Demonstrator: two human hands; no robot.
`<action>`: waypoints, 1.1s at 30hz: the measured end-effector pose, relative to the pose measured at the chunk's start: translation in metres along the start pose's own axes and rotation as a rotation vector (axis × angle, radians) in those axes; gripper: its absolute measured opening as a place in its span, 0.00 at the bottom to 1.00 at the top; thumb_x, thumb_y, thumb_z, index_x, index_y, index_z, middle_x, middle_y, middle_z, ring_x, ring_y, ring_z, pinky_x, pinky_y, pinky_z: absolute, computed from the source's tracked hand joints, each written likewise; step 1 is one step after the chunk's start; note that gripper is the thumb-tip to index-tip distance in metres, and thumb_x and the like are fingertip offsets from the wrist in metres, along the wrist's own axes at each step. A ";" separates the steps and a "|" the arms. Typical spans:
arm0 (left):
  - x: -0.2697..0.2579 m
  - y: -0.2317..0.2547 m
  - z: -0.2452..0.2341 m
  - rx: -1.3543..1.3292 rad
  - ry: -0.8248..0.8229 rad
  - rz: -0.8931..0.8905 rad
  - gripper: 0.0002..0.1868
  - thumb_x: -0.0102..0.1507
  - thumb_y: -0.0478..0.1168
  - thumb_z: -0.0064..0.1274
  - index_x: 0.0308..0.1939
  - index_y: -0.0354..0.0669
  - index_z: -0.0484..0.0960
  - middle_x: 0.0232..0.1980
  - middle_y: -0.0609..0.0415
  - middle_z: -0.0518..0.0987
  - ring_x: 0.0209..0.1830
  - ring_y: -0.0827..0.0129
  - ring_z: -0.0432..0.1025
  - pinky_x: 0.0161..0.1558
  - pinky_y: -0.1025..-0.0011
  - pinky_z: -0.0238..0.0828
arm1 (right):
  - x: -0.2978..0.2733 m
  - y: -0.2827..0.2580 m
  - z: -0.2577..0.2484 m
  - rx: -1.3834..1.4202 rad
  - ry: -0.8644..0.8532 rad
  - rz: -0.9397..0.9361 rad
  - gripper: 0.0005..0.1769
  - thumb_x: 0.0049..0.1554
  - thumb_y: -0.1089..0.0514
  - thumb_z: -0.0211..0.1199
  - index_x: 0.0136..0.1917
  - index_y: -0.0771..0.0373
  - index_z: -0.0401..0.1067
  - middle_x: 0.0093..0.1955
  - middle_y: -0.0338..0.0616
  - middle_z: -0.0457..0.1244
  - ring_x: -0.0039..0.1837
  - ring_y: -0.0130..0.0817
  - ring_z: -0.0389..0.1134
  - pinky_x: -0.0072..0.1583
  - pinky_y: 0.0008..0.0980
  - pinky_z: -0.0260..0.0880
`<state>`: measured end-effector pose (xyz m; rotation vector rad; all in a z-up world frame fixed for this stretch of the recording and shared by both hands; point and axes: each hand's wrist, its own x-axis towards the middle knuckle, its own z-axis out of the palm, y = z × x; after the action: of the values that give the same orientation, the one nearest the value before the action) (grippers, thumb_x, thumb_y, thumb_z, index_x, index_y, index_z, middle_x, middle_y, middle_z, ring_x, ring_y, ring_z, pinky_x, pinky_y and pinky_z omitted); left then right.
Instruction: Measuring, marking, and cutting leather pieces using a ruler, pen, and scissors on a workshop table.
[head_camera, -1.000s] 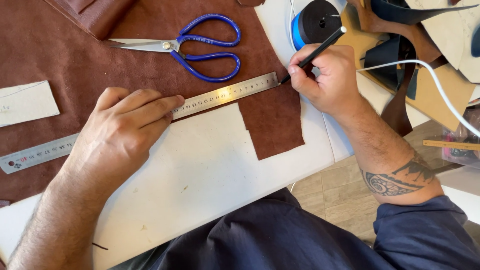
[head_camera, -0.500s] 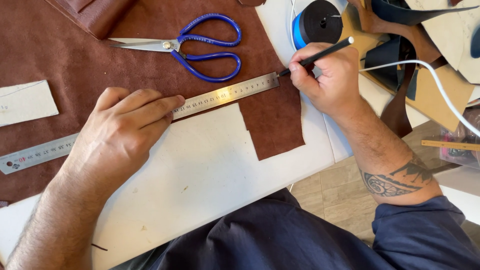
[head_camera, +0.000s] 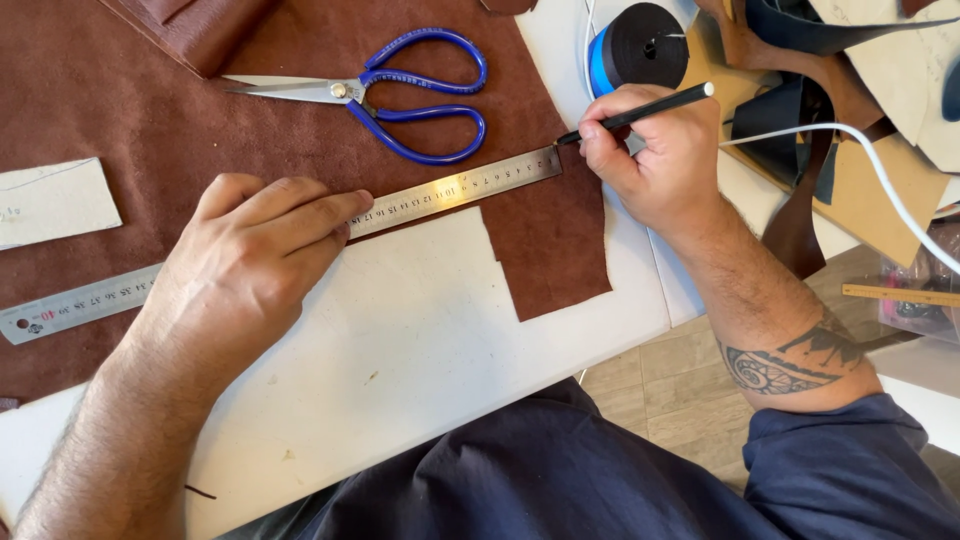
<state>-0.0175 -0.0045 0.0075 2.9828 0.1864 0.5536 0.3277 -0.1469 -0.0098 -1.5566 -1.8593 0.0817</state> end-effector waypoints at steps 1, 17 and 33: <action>0.000 0.000 0.001 0.000 0.000 -0.001 0.08 0.67 0.25 0.53 0.46 0.39 0.84 0.60 0.57 0.84 0.55 0.63 0.75 0.48 0.66 0.62 | -0.001 0.001 0.000 0.000 -0.001 0.000 0.18 0.70 0.59 0.55 0.42 0.72 0.74 0.38 0.49 0.67 0.41 0.42 0.68 0.46 0.37 0.64; -0.008 0.015 0.004 0.098 -0.023 -0.136 0.12 0.72 0.33 0.52 0.32 0.37 0.77 0.39 0.53 0.72 0.37 0.57 0.66 0.36 0.58 0.62 | 0.001 -0.014 -0.006 0.118 -0.076 0.128 0.11 0.70 0.66 0.58 0.47 0.75 0.75 0.39 0.51 0.69 0.42 0.36 0.72 0.49 0.31 0.71; -0.022 0.105 0.033 0.267 -0.085 -0.662 0.56 0.53 0.75 0.60 0.62 0.24 0.76 0.67 0.39 0.73 0.70 0.50 0.67 0.68 0.58 0.65 | 0.053 -0.060 0.041 0.250 -0.280 -0.013 0.09 0.67 0.63 0.60 0.47 0.69 0.76 0.40 0.45 0.71 0.42 0.33 0.72 0.49 0.29 0.70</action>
<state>-0.0151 -0.1133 -0.0178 2.8990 1.2608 0.3339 0.2539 -0.1010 0.0122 -1.4147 -1.9829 0.5304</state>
